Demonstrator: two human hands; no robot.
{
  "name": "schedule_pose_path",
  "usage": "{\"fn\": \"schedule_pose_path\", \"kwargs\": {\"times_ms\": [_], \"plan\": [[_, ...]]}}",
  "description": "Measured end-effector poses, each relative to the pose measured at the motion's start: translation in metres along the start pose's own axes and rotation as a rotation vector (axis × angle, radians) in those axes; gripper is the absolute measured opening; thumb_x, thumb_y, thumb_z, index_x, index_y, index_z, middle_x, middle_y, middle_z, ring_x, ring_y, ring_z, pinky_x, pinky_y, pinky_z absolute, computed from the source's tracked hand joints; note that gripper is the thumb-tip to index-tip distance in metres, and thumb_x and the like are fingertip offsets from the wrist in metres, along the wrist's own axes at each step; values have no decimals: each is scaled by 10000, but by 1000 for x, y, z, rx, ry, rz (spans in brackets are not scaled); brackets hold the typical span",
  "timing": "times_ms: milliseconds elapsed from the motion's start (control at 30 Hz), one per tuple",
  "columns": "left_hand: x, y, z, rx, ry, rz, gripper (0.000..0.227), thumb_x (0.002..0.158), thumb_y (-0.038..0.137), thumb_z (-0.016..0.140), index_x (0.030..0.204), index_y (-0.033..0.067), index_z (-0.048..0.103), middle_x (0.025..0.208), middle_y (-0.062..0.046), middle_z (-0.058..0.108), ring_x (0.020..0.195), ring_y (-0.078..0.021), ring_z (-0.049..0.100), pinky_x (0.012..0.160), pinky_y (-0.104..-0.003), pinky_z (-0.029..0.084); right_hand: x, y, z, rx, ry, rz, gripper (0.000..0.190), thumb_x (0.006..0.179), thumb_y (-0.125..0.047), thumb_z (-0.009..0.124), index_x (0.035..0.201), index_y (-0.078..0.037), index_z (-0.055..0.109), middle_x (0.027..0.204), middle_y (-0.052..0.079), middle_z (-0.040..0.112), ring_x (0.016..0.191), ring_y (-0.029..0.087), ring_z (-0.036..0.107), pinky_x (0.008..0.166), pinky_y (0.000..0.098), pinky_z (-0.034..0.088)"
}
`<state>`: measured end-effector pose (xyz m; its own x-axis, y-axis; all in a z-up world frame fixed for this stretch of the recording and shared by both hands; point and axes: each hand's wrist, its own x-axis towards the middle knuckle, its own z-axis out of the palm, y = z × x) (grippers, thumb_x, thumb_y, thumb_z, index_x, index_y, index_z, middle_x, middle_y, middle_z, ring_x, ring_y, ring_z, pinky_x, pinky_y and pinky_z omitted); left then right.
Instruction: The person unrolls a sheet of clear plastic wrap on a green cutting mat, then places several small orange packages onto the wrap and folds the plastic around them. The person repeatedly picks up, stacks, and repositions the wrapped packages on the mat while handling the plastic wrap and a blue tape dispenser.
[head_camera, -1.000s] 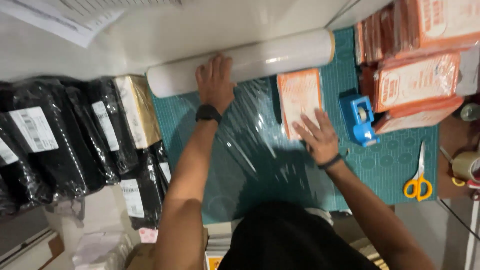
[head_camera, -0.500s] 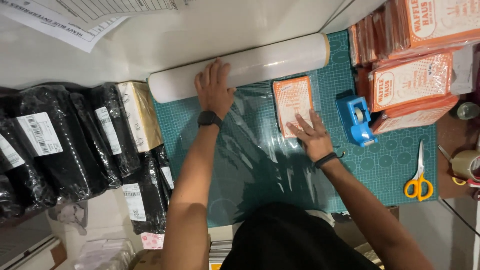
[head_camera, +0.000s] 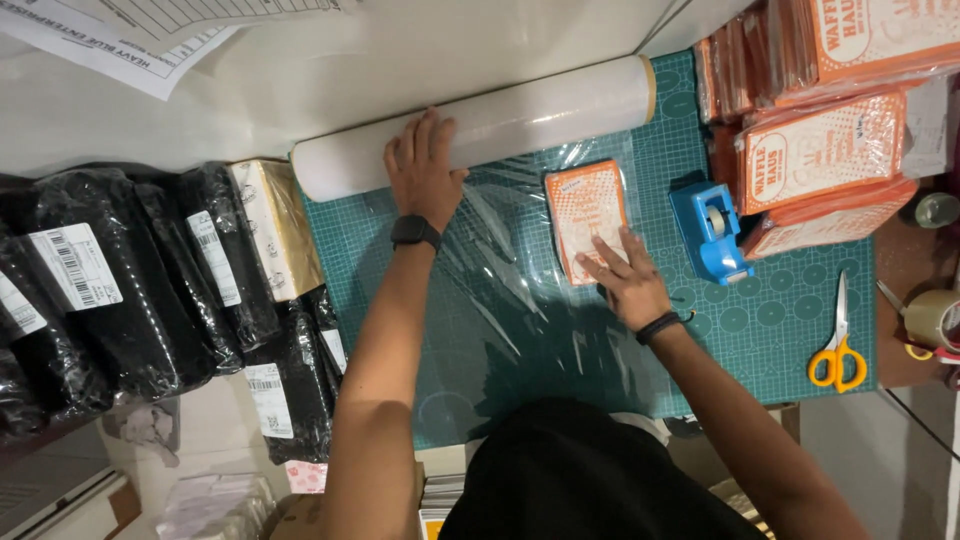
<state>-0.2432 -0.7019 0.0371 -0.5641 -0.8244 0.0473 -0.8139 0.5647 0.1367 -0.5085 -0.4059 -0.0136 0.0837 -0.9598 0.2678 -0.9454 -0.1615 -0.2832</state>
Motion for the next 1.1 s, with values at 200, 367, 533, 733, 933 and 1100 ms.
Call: {"fn": "schedule_pose_path", "kwargs": {"times_ms": [200, 367, 533, 733, 933, 1100], "plan": [[-6, 4, -12, -49, -39, 18, 866, 949, 342, 862, 1601, 271, 296, 1650, -98, 278, 1514, -309, 241, 1213, -615, 131, 15, -16, -43, -27, 35, 34, 512, 890, -232, 524, 1360, -358, 685, 1513, 1, 596, 1432, 347, 509, 1190, 520, 380], [-17, 0, -7, -1, 58, 13, 849, 947, 329, 853, 1610, 271, 326, 1632, -96, 299, 1506, -331, 282, 1208, -633, 184, -14, 18, -56, -31, 223, 256, 357, 948, -216, 573, 1251, -238, 762, 1335, 95, 664, 1269, 351, 597, 1089, 496, 471], [-22, 7, -15, 33, 109, 27, 813, 956, 347, 834, 1604, 251, 353, 1625, -97, 311, 1507, -323, 281, 1220, -612, 207, -16, 57, -76, -198, 290, 449, 501, 795, -160, 821, 1290, -175, 740, 1188, 108, 598, 1066, 357, 611, 912, 472, 523], [-43, 29, -5, -2, 251, 37, 765, 839, 354, 877, 1491, 214, 503, 1517, -92, 425, 1424, -341, 380, 1154, -615, 309, -13, 69, -67, -208, 198, 585, 737, 704, -168, 940, 1373, -90, 640, 1196, 192, 575, 1029, 436, 650, 841, 506, 563], [-102, 62, 5, -116, 172, -52, 667, 886, 348, 789, 1484, 229, 519, 1499, -94, 477, 1397, -333, 430, 1156, -609, 307, -17, 70, -51, -146, 229, 608, 665, 734, -75, 925, 1333, -107, 637, 1218, 199, 567, 1063, 430, 658, 835, 484, 588], [-149, 80, 19, -136, 116, -81, 689, 906, 311, 744, 1531, 223, 467, 1504, -83, 455, 1417, -307, 403, 1152, -567, 308, 36, 59, -47, -75, 296, 579, 742, 678, -77, 944, 1346, -92, 621, 1211, 201, 582, 1098, 426, 647, 899, 491, 564]]}}
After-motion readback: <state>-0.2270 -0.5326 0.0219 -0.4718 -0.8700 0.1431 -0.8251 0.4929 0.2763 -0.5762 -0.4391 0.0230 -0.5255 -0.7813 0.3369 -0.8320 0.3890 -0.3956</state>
